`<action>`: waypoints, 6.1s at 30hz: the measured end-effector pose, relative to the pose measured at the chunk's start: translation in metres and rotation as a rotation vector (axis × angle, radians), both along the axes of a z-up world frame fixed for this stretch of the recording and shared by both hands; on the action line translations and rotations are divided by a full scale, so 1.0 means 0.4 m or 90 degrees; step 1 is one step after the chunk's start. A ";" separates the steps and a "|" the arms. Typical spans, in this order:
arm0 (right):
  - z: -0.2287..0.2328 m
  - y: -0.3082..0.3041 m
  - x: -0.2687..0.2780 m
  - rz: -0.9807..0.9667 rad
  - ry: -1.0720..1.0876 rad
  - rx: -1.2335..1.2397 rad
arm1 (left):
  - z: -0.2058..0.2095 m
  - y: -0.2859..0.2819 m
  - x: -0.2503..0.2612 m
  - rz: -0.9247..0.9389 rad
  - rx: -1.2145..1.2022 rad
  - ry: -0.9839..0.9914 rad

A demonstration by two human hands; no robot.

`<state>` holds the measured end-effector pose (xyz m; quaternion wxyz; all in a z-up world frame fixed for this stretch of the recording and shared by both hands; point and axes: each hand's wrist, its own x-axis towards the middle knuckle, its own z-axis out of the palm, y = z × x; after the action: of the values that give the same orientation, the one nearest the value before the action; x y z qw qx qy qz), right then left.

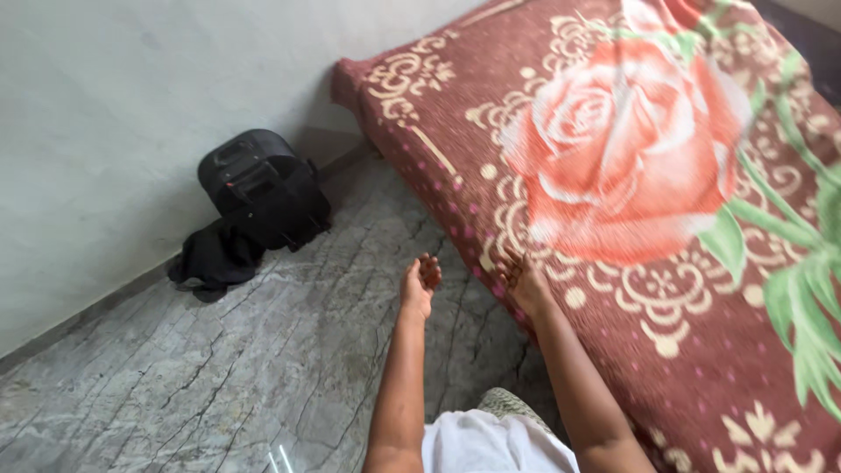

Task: The person makes a bed by spreading a large blanket across the mattress, tucking the edges between the mattress and the wooden frame, and then folding and placing other bedding items.

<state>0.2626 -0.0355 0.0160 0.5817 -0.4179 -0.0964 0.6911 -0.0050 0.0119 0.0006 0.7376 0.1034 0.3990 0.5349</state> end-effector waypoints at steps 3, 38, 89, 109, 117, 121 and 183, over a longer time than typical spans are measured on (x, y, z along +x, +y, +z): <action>-0.001 0.108 -0.033 0.014 0.036 -0.014 | -0.009 0.070 -0.017 -0.001 -0.086 -0.039; -0.315 1.284 -0.521 -0.169 0.008 -0.231 | -0.300 1.387 -0.509 -0.192 -0.102 0.322; -0.815 1.168 -1.100 -0.560 0.250 -0.627 | -0.808 1.912 -0.647 -0.240 -0.147 0.533; -0.534 1.486 -0.955 -0.865 0.542 0.107 | -0.583 1.810 -0.494 -0.229 -0.232 -0.012; -0.616 1.452 -0.917 -0.754 0.601 0.201 | -0.487 1.887 -0.426 -0.296 -0.178 -0.021; -0.632 1.474 -0.868 -0.777 0.528 0.135 | -0.450 1.905 -0.382 -0.301 -0.182 -0.087; -0.463 0.619 -0.740 -1.197 0.350 0.136 | -0.612 0.949 -0.144 -0.785 -0.358 -0.001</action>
<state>-0.0333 0.2122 -0.1690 0.9311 -0.0943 0.3523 0.0079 -0.0624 0.3916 -0.2443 0.9069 0.1158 0.3905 -0.1076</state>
